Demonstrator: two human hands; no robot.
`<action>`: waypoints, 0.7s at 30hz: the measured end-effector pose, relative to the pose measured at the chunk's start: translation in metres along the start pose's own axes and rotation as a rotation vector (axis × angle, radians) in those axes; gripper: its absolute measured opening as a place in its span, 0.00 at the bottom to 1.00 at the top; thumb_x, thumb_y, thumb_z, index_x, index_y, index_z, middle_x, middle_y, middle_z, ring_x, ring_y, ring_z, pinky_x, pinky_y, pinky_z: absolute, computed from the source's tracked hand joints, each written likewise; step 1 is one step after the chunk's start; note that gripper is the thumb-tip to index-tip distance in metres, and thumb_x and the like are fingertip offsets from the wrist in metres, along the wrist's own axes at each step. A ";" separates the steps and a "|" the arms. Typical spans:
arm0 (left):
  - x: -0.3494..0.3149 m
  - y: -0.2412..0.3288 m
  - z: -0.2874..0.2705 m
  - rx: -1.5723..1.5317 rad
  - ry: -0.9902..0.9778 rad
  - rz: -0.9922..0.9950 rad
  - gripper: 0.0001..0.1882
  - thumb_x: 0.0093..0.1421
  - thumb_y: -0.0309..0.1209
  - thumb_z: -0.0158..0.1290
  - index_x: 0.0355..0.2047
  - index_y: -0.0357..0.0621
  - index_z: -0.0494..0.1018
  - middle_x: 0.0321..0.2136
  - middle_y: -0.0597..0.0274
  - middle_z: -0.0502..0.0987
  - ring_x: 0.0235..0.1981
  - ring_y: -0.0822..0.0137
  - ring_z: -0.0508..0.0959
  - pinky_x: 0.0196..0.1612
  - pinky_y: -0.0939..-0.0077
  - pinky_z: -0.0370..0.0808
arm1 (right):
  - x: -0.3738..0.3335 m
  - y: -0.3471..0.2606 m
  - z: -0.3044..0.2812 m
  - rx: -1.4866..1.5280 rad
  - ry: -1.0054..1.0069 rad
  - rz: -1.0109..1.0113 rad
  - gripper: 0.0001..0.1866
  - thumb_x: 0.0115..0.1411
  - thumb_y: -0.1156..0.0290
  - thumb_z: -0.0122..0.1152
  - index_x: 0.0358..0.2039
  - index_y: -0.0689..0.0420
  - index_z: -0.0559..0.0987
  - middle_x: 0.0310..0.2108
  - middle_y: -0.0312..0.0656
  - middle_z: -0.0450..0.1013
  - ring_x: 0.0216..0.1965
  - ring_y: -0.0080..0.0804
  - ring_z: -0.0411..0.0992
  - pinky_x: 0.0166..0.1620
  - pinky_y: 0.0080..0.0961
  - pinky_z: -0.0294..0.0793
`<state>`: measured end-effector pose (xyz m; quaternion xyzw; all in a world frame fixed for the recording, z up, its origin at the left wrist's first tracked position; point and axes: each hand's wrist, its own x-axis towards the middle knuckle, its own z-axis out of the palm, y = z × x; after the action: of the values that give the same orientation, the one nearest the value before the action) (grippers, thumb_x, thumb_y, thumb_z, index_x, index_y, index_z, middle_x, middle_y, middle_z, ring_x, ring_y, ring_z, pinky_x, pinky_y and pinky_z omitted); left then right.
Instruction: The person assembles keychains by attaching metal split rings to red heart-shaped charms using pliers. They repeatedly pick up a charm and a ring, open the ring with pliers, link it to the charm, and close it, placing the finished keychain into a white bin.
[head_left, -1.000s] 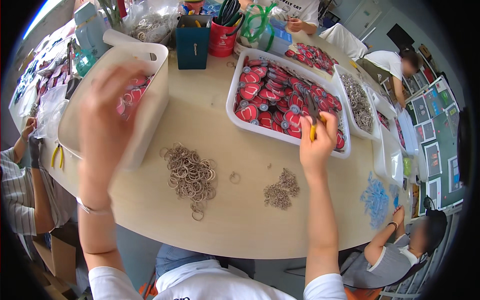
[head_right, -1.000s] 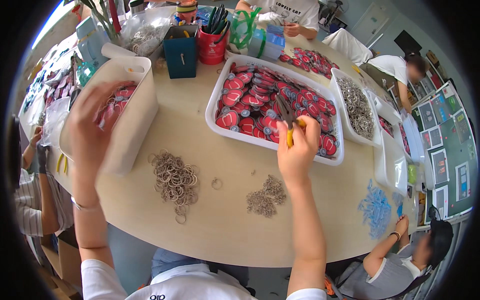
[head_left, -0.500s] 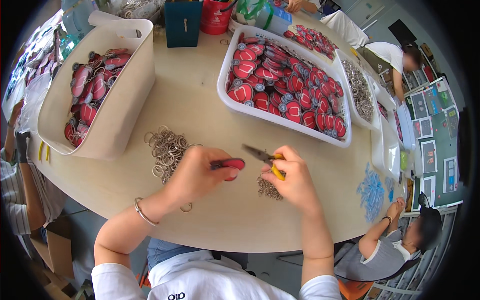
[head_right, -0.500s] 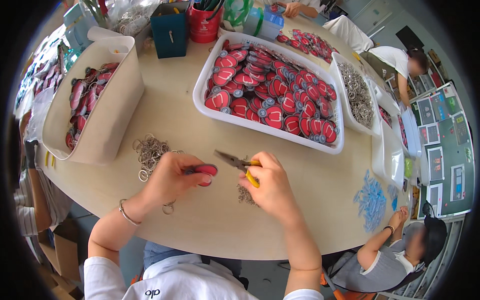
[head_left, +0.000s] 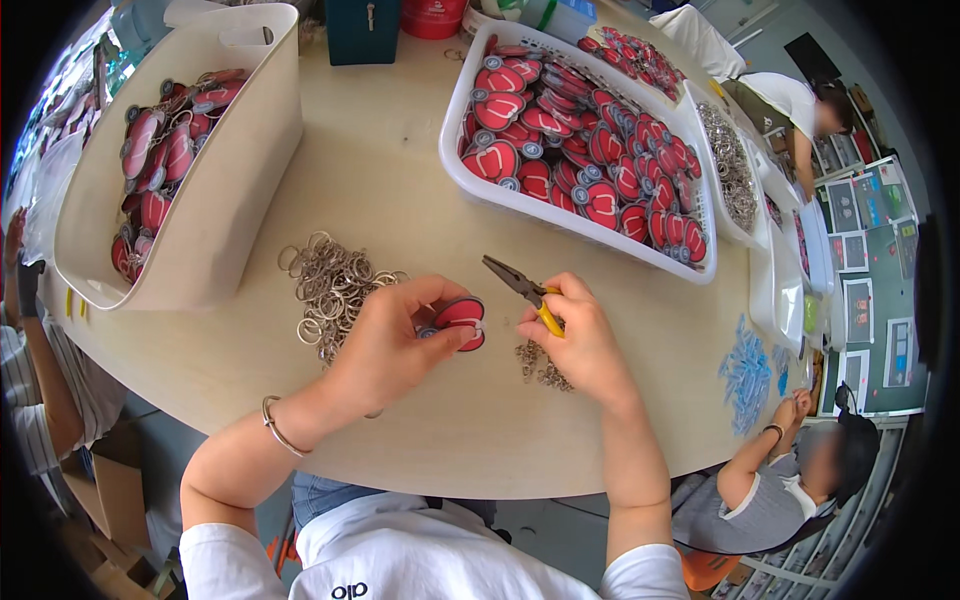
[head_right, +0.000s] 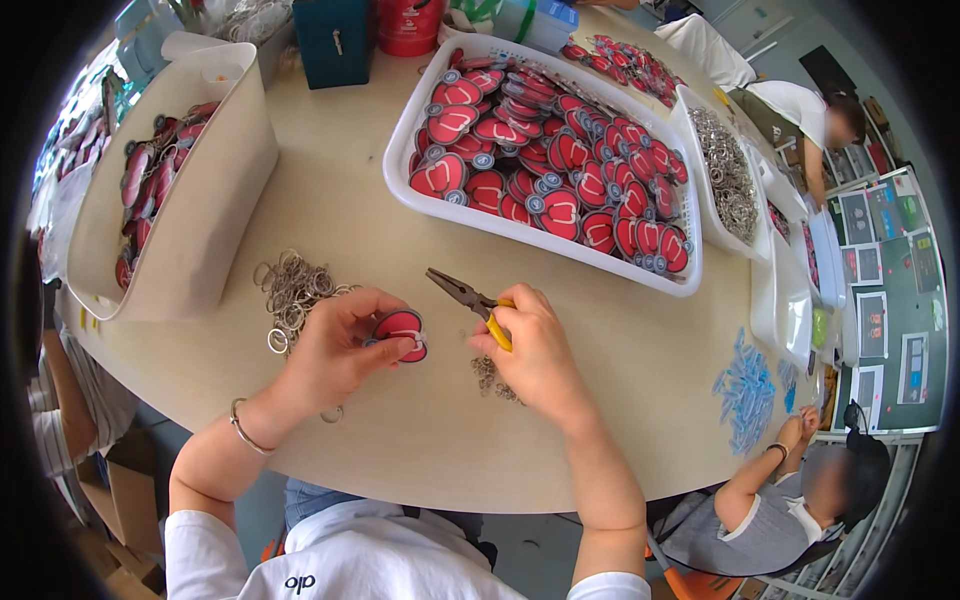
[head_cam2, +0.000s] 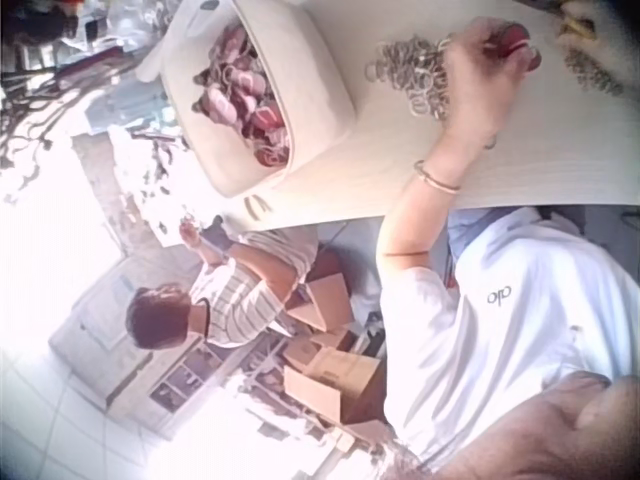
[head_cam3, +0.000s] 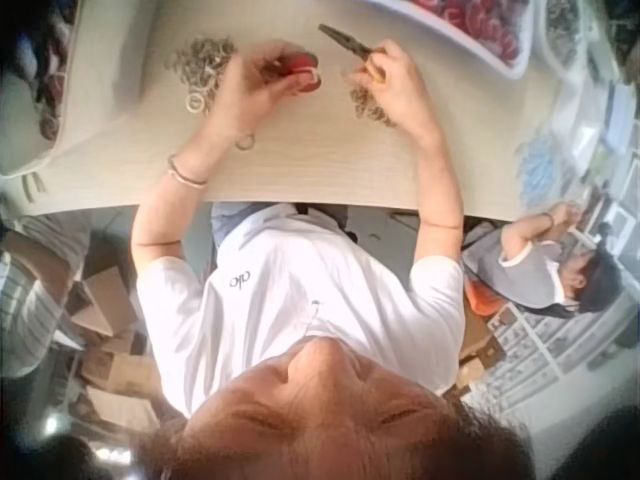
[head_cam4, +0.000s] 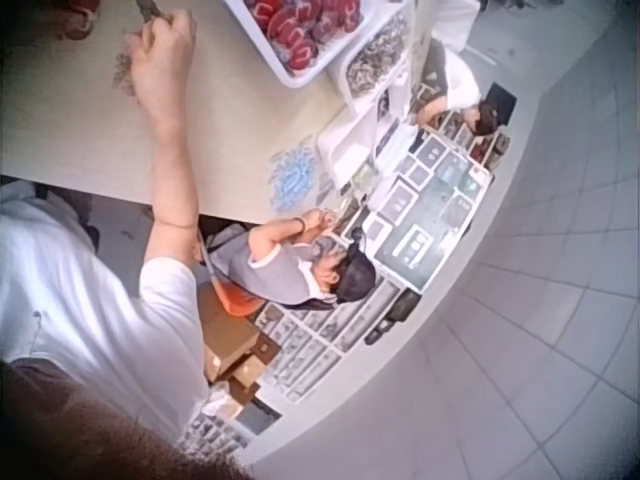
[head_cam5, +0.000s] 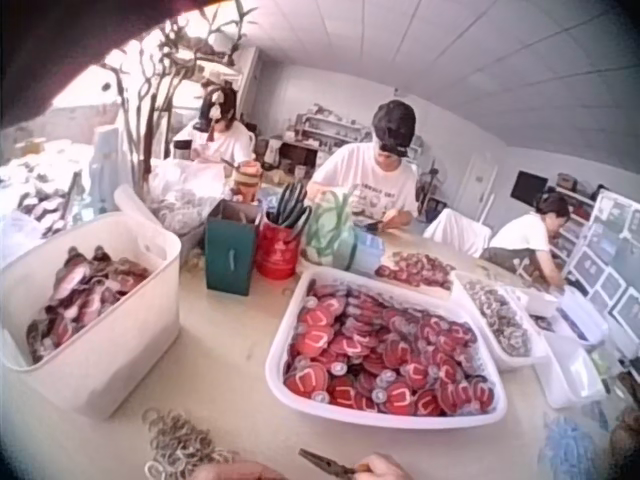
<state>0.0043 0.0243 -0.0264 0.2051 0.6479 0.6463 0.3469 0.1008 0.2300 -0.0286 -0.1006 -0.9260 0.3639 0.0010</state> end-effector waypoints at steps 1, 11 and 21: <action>0.000 0.000 0.001 -0.011 0.000 0.006 0.07 0.56 0.22 0.57 0.35 0.32 0.74 0.28 0.63 0.77 0.30 0.77 0.76 0.33 0.81 0.73 | 0.000 -0.001 0.000 0.030 -0.002 0.013 0.09 0.48 0.76 0.68 0.27 0.65 0.78 0.37 0.46 0.68 0.41 0.45 0.68 0.44 0.34 0.69; -0.005 0.000 0.009 -0.142 -0.076 -0.096 0.08 0.58 0.20 0.55 0.38 0.31 0.72 0.31 0.62 0.77 0.33 0.77 0.76 0.35 0.83 0.75 | -0.010 -0.029 -0.004 0.546 -0.123 0.077 0.07 0.58 0.72 0.64 0.31 0.63 0.77 0.38 0.35 0.65 0.38 0.23 0.67 0.43 0.22 0.68; -0.008 0.001 0.008 -0.153 -0.107 -0.056 0.08 0.57 0.17 0.57 0.35 0.35 0.69 0.33 0.64 0.75 0.36 0.75 0.78 0.38 0.83 0.77 | -0.010 -0.033 -0.004 0.548 -0.140 0.060 0.06 0.57 0.74 0.64 0.30 0.62 0.77 0.37 0.35 0.65 0.38 0.25 0.66 0.44 0.23 0.68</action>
<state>0.0152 0.0246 -0.0235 0.1940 0.5826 0.6721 0.4138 0.1051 0.2072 -0.0033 -0.0987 -0.7876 0.6064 -0.0466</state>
